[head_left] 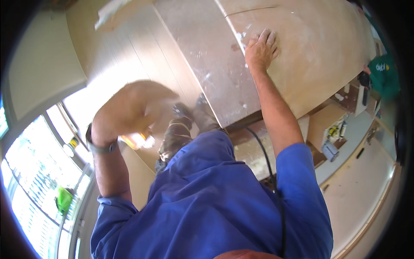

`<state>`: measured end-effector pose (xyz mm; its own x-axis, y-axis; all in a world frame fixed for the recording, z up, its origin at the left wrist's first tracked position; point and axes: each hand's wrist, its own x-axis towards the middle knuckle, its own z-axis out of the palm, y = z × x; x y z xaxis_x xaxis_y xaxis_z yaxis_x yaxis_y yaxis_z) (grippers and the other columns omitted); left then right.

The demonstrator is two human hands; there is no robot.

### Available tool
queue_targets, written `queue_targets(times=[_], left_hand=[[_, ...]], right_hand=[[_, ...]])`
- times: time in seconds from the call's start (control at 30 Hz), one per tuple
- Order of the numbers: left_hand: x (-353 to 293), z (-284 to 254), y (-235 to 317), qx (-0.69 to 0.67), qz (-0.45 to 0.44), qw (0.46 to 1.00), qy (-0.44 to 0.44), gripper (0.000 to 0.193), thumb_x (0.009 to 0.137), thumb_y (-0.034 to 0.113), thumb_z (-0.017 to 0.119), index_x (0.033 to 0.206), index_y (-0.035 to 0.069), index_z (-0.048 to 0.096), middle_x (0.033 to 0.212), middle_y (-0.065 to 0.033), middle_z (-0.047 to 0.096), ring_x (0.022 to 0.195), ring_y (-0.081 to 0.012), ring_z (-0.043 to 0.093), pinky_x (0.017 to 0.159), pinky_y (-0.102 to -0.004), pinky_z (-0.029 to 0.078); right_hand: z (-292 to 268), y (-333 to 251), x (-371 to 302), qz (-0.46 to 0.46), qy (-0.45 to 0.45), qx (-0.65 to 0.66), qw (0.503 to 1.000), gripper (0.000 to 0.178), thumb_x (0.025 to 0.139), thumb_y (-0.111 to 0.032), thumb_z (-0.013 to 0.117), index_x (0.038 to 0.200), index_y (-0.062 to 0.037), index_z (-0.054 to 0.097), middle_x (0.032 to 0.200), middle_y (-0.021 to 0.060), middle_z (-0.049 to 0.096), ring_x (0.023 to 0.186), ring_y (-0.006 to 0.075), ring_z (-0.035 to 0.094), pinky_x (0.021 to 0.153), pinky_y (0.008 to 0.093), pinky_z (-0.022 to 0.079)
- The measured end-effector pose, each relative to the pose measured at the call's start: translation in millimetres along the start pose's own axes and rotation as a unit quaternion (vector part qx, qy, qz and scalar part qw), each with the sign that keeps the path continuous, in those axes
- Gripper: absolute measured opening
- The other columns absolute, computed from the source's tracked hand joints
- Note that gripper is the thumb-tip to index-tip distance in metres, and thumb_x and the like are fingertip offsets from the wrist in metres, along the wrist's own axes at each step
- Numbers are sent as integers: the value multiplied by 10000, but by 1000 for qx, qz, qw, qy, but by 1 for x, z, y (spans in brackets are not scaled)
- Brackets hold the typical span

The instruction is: The person lifts and positions large wooden panels onto a partially assembled shelving unit. They align the panels with the frame and press them into place, occasionally adjusting their position to ensure a proper fit.

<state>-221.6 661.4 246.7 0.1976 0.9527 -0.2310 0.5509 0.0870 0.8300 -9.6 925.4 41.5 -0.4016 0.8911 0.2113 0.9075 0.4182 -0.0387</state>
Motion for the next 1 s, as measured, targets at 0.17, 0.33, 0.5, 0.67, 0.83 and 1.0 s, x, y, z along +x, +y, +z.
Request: queue_targets(times=[0.17,0.33,0.5,0.67,0.83,1.0], left_hand=[[158,-58,-14,100,136,954,249,263,924,207,477,1068,36,615,1071,-129,625,996,-232,592,875,-320,445],[323,-76,-111,222,214,918,249,284,903,187,453,1134,68,568,1137,-151,572,1021,-318,544,884,-365,436],[399,-54,-190,454,288,814,219,361,868,209,468,1182,41,522,1234,-141,510,1175,-280,448,1011,-352,333],[380,-51,-149,353,200,895,187,406,857,204,440,1218,25,493,1299,-155,446,1241,-312,369,1051,-410,276],[380,-52,-157,338,197,904,175,418,855,189,420,1234,23,479,1324,-154,420,1272,-308,326,1070,-394,242],[383,-55,-162,342,209,899,177,410,855,171,410,1234,30,482,1332,-155,410,1273,-320,320,1066,-404,247]], right_hand=[[-7,-3,6,34,-37,-10,999,533,893,-331,397,1352,-68,321,1422,151,270,1322,322,214,1047,512,152],[-10,-9,11,61,-47,19,997,506,895,-321,401,1340,-84,351,1420,140,285,1324,304,218,1069,489,140],[-11,-8,11,152,-42,18,987,496,898,-336,389,1330,-93,372,1423,135,286,1327,290,219,1078,465,125],[-8,-7,15,349,-4,20,937,574,893,-367,379,1365,-48,309,1437,156,253,1344,296,181,1089,440,93],[-10,-18,21,397,-44,-24,917,608,893,-391,357,1387,-50,260,1454,155,211,1357,292,140,1092,442,71],[-14,-22,25,399,-50,-15,916,610,895,-389,351,1394,-55,245,1455,159,207,1357,298,135,1091,446,64]])
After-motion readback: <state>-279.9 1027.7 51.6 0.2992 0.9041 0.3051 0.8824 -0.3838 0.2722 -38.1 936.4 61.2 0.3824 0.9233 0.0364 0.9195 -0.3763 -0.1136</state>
